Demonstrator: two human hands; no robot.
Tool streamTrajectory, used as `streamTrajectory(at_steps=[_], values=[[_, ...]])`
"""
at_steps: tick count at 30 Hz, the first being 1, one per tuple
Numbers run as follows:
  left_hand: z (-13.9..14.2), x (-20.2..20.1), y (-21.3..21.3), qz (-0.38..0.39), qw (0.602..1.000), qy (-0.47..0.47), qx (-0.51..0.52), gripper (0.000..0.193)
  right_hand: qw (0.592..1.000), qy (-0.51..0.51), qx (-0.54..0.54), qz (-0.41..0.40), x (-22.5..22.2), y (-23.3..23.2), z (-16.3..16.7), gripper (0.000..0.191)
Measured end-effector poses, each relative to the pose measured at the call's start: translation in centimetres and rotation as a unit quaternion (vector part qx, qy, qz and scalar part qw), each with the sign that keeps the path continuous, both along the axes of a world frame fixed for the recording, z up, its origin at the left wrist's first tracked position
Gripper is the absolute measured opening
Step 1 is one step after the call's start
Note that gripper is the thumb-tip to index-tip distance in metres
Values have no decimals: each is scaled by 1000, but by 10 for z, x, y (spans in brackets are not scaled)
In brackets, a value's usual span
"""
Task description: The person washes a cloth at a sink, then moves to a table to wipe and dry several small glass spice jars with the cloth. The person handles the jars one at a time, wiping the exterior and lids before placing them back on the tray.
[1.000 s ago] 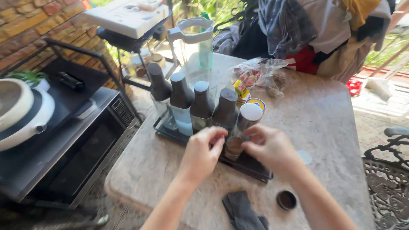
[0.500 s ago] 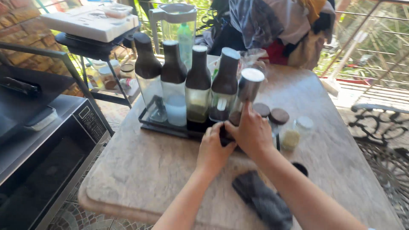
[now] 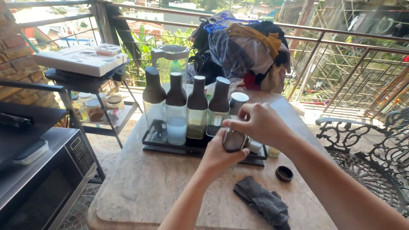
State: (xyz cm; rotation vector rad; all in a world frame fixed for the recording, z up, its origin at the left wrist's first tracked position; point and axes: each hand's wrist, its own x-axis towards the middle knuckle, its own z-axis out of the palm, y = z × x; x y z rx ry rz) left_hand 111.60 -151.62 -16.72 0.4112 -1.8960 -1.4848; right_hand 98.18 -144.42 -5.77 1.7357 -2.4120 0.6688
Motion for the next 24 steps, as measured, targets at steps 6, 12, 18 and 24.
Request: streamTrajectory(at_steps=[6,12,18,24], values=[[-9,13,1,-110,990,-23,89,63,992,-94,63,55,-14,-2,-22,59],[-14,20,2,-177,959,20,222,53,971,-196,32,129,-27,-11,-45,46],[-21,26,7,-212,921,59,323,52,870,-391,167,252,-26,-9,-22,55],[-29,27,9,-170,961,-58,212,68,887,-369,172,216,-15,2,2,70]])
